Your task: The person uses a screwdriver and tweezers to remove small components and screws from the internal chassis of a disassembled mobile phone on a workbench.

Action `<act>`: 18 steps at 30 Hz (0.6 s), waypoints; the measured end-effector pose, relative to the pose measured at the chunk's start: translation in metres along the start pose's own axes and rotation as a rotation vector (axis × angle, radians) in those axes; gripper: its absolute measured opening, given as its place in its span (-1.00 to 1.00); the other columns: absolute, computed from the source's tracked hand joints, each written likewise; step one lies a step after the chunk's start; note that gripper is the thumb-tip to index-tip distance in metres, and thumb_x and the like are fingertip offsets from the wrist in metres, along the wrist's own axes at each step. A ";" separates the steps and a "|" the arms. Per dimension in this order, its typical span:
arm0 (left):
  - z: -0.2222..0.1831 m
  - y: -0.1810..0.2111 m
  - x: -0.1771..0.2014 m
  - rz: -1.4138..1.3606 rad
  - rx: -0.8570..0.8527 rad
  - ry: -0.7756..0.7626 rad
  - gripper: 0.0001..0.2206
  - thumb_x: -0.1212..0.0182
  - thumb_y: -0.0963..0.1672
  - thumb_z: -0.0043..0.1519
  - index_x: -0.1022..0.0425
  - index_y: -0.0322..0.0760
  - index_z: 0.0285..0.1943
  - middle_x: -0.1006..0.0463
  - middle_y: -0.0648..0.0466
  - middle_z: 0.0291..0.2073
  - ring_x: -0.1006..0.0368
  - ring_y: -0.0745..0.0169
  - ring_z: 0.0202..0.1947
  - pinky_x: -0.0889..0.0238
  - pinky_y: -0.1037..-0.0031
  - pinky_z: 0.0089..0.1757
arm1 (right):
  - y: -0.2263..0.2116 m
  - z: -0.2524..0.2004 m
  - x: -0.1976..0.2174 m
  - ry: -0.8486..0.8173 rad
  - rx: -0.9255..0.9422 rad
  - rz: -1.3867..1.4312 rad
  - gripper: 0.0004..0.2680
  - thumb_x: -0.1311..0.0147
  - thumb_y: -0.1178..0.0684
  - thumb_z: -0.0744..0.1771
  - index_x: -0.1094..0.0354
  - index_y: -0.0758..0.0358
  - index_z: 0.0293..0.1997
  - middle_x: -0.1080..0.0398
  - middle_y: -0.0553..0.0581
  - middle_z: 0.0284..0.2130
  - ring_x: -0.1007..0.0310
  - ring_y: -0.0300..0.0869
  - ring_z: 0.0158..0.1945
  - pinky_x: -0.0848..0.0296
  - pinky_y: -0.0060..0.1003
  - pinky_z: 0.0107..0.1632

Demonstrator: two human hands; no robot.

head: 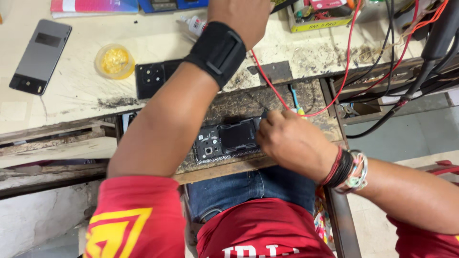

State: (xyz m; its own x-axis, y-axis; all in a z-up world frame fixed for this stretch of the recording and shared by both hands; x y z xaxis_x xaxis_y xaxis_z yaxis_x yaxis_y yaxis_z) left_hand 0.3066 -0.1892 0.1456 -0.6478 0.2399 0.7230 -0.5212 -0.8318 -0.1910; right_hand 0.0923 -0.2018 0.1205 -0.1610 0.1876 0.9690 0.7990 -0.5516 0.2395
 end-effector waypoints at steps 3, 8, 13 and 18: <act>0.013 -0.001 -0.033 -0.027 0.114 -0.023 -0.65 -0.24 0.13 0.15 -0.67 -0.09 -0.44 -0.56 0.11 -0.70 -0.51 0.12 -0.66 -0.28 0.24 -0.58 | -0.001 -0.001 -0.001 0.021 0.015 0.000 -0.89 -0.04 0.02 0.20 -0.45 0.16 -0.43 -0.40 0.01 -0.43 -0.40 -0.13 -0.26 -0.41 -0.26 -0.28; 0.010 0.000 -0.065 -0.009 0.183 -0.123 -0.52 -0.16 0.23 0.17 -0.67 -0.12 -0.43 -0.58 0.13 -0.69 -0.52 0.15 -0.64 -0.31 0.27 -0.54 | -0.003 -0.002 -0.002 0.036 0.053 -0.017 -0.87 -0.04 -0.01 0.22 -0.45 0.16 -0.46 -0.40 0.01 -0.45 -0.38 -0.13 -0.28 -0.37 -0.28 -0.30; 0.006 -0.009 -0.087 -0.063 0.288 -0.216 -0.48 -0.10 0.25 0.18 -0.68 -0.12 -0.42 -0.58 0.09 -0.63 -0.53 0.08 -0.59 -0.35 0.26 -0.55 | -0.002 -0.004 -0.001 0.040 0.046 0.006 -0.87 -0.05 -0.02 0.20 -0.46 0.17 -0.46 -0.39 0.00 -0.45 -0.38 -0.14 -0.28 -0.36 -0.28 -0.31; 0.007 -0.013 -0.097 -0.040 0.276 -0.280 -0.45 -0.06 0.26 0.23 -0.67 -0.13 -0.42 -0.57 0.07 -0.62 -0.53 0.07 -0.61 -0.36 0.25 -0.53 | -0.003 -0.003 -0.003 0.024 0.045 -0.017 -0.86 -0.05 -0.03 0.21 -0.46 0.17 -0.46 -0.39 0.02 -0.46 -0.38 -0.13 -0.29 -0.35 -0.27 -0.32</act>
State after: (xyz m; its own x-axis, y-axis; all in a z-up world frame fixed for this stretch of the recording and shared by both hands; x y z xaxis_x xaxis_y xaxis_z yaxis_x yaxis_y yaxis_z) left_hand 0.3796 -0.2050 0.0824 -0.4331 0.1608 0.8869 -0.3491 -0.9371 -0.0005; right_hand 0.0889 -0.2037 0.1168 -0.1881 0.1769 0.9661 0.8210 -0.5116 0.2535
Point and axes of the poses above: each hand's wrist, its own z-axis towards the middle knuckle, its own x-axis out of the back of the hand, y = z × x, the point moved 9 cm from there along z, towards the middle knuckle
